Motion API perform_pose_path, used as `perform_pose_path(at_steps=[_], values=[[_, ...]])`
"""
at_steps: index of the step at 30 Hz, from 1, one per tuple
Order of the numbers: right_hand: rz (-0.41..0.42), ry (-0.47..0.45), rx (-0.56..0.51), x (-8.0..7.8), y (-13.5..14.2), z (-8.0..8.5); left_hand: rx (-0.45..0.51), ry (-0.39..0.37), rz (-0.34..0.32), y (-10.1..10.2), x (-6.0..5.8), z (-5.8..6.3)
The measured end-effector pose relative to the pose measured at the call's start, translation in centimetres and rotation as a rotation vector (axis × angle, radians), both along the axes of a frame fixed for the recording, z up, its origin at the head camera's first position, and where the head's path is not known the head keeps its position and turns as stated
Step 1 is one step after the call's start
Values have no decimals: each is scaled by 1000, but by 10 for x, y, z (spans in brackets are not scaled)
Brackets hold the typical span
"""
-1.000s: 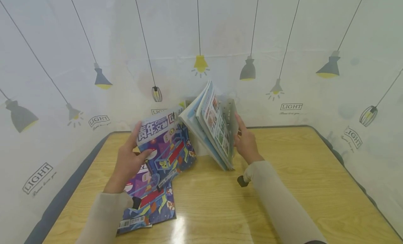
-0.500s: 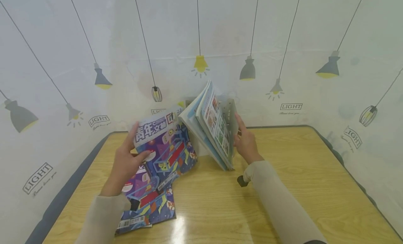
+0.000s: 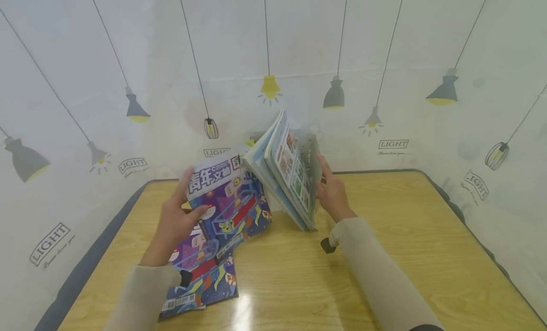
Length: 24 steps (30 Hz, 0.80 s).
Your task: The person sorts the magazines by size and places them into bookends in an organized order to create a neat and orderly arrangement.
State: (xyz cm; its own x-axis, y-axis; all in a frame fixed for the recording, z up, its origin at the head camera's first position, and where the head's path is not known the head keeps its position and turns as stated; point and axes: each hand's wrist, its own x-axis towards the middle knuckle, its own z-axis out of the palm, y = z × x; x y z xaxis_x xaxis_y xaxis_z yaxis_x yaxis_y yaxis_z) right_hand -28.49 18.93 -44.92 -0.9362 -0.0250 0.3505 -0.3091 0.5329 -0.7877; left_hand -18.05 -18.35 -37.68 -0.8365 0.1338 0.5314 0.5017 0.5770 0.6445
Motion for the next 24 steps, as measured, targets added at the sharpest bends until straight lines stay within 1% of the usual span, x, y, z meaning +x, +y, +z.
perform_pose_path(at_steps=[5,9,17,24], values=[[2,14,3,0,0,0,6,1,12,4,-4,-5],[3,20,5,0,1,-1,16,25,22,10,-6,-8],[6,24,-1,0,1,-2,-6,131,21,20,-12,-15],[6,43,-4,0,1,-2,-58,195,33,31,-17,-19]])
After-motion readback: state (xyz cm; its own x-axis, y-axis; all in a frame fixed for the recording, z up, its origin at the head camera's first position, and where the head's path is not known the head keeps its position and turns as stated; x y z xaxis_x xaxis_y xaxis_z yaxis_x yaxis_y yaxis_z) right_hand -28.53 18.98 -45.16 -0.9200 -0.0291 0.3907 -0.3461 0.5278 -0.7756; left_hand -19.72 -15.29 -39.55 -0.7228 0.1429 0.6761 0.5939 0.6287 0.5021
